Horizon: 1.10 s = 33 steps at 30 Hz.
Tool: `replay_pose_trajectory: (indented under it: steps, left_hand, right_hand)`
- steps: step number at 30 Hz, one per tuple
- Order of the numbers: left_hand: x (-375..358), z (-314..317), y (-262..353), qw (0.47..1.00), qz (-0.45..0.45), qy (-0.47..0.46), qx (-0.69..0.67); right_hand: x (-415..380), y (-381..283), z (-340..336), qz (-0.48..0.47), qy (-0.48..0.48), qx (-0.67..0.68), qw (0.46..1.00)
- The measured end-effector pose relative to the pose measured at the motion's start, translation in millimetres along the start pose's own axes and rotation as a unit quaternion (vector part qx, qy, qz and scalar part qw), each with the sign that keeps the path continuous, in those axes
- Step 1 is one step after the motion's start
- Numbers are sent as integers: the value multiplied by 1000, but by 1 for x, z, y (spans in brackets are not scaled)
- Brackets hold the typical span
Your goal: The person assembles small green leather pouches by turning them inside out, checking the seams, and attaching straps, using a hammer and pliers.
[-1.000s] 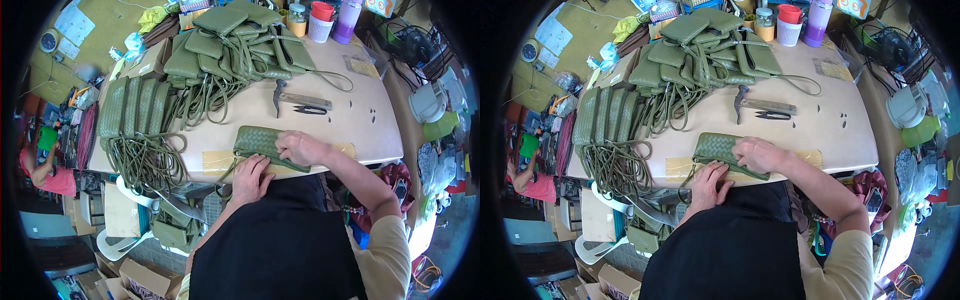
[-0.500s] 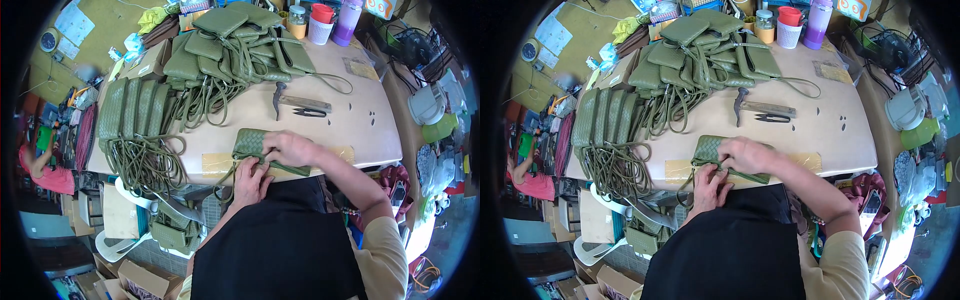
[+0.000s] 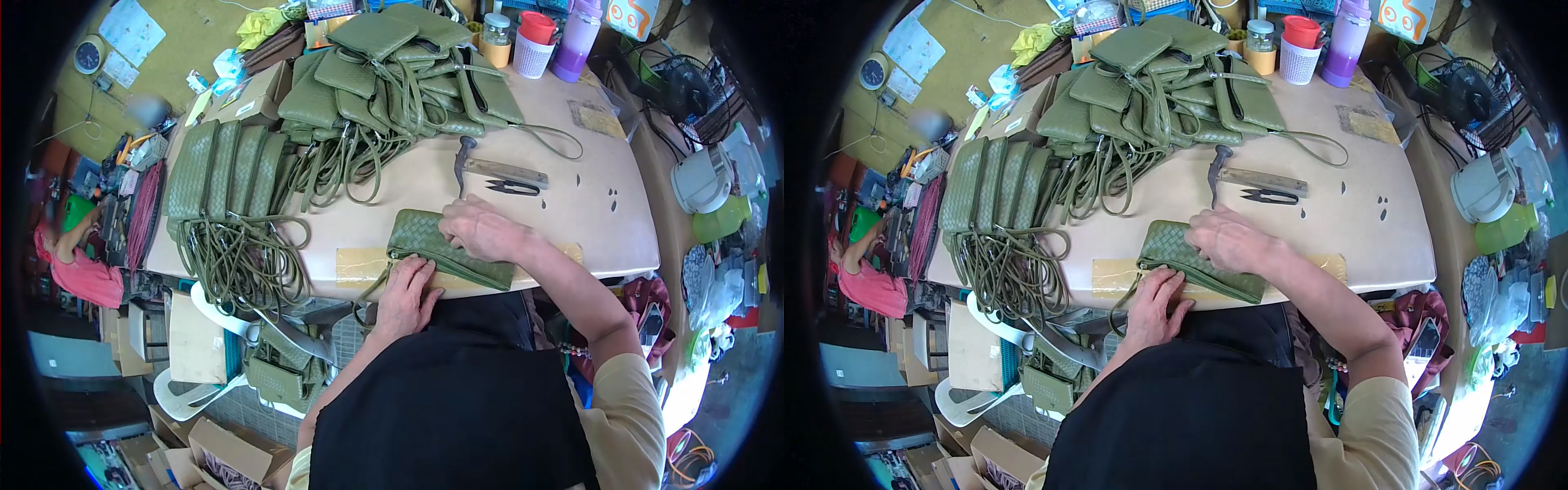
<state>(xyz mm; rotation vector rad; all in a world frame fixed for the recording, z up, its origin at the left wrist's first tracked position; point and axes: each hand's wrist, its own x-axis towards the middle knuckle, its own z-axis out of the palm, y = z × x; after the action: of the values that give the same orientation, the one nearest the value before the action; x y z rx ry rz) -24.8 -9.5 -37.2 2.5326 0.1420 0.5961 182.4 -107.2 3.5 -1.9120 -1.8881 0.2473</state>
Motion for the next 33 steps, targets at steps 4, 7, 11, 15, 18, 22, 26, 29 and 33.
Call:
replay_pose_trajectory:
  steps: [4, 7, 11, 15, 18, 22, 26, 29, 33]
  left_hand:
    - [-1, 2, 2, 1000, -15, 6, -10]
    - [0, 1, 3, 1000, -5, 10, 1]
    - [-6, 8, 2, 999, -9, 20, 24]
    - [-8, 6, 5, 999, -29, 5, 45]
    - [-6, 4, 4, 998, -30, 0, 46]
    - [-8, 5, 3, 998, -38, -2, 42]
    - [-7, 3, 3, 998, -25, -4, 49]
    - [-4, 2, 5, 998, -28, 9, 53]
    - [-4, 4, 4, 998, -25, 10, 60]
  right_hand:
    - [4, -9, 23, -17, 36, 143, 989]
    - [3, -8, 0, 19, -77, 73, 994]
    - [12, -13, 2, 24, -60, 131, 989]
    - [11, -3, 17, -26, 35, 126, 991]
    - [21, -11, -11, 24, -146, 44, 988]
    - [33, -13, 33, -47, 38, 205, 977]
    - [36, -10, 17, -32, -10, 67, 997]
    - [39, -11, 20, -39, 61, 133, 988]
    - [46, -7, 32, -28, 46, 147, 988]
